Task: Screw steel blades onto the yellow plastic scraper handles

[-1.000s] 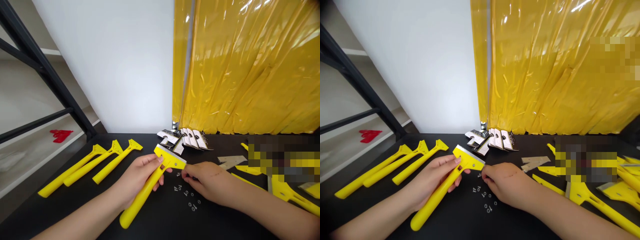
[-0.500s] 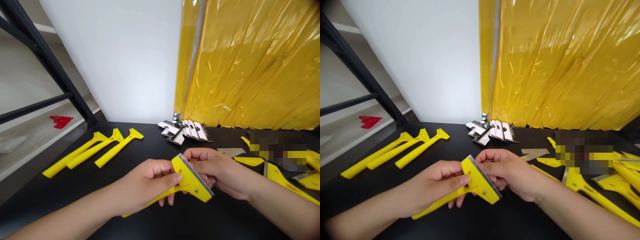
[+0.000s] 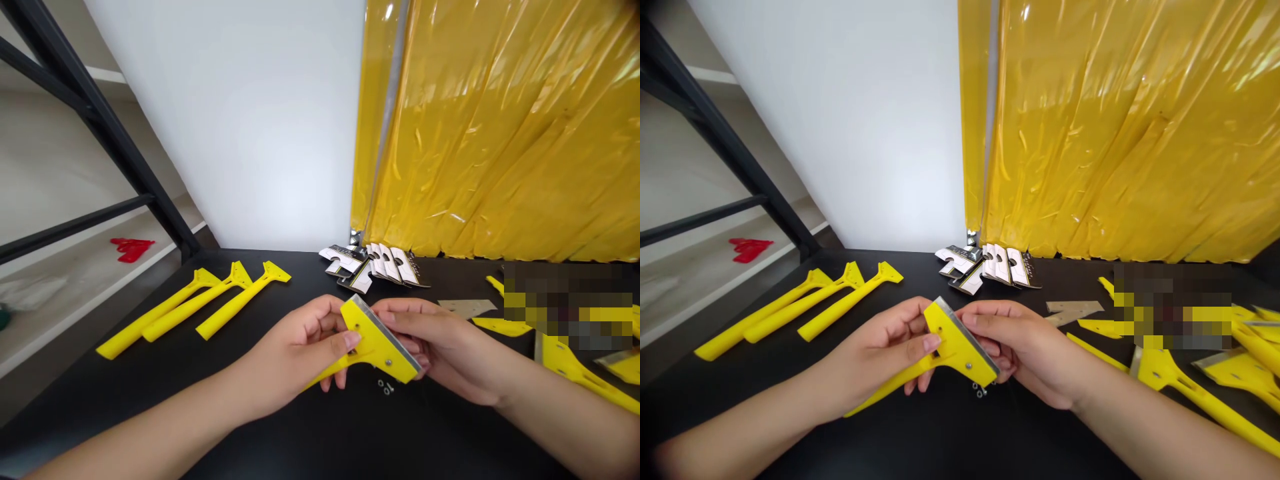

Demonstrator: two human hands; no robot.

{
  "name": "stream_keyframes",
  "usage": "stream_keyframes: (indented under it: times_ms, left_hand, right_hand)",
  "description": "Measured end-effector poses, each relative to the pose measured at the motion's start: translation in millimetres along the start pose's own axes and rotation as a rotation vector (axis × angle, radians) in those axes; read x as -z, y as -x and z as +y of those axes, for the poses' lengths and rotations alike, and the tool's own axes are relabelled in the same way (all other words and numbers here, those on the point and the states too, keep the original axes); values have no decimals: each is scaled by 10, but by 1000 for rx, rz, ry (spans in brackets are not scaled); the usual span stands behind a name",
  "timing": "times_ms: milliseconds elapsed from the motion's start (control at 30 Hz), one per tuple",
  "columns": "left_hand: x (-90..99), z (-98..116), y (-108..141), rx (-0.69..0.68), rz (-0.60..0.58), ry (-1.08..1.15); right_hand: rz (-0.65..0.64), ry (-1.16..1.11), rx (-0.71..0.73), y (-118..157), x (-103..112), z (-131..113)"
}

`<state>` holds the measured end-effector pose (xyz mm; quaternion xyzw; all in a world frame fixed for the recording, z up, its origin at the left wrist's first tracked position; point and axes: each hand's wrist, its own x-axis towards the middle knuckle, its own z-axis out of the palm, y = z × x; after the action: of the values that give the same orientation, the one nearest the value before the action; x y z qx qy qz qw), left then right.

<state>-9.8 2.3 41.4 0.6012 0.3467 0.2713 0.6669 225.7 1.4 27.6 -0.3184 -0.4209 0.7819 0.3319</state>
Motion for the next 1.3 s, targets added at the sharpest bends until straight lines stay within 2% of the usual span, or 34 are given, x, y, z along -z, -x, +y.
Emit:
stream_keyframes:
  times_ms: [267, 433, 500, 633, 800, 867, 967, 1167, 1300]
  left_hand:
    - [-39, -42, 15, -62, 40, 49]
    - [-49, -3, 14, -43, 96, 143]
    - [-16, 19, -7, -14, 142, 192]
    - [106, 16, -80, 25, 222, 246]
    - [178, -30, -135, 38, 295, 232]
    - [173, -40, -141, 33, 330, 221]
    - [173, -49, -150, 14, 388, 205]
    - [192, -52, -150, -24, 411, 160]
    - [175, -40, -135, -34, 392, 137]
  right_hand:
    - [0, 32, -18, -6, 34, 3]
    - [31, 53, -15, -5, 42, -21]
    - [122, 52, 91, -2, 45, -44]
    - [350, 70, 432, -14, 82, -88]
    - [366, 151, 588, -103, 160, 2]
    - [363, 246, 606, -150, 194, 56]
    - [437, 512, 630, -195, 250, 67]
    - [596, 1272, 696, -99, 289, -74]
    - [596, 1259, 768, -15, 197, -45]
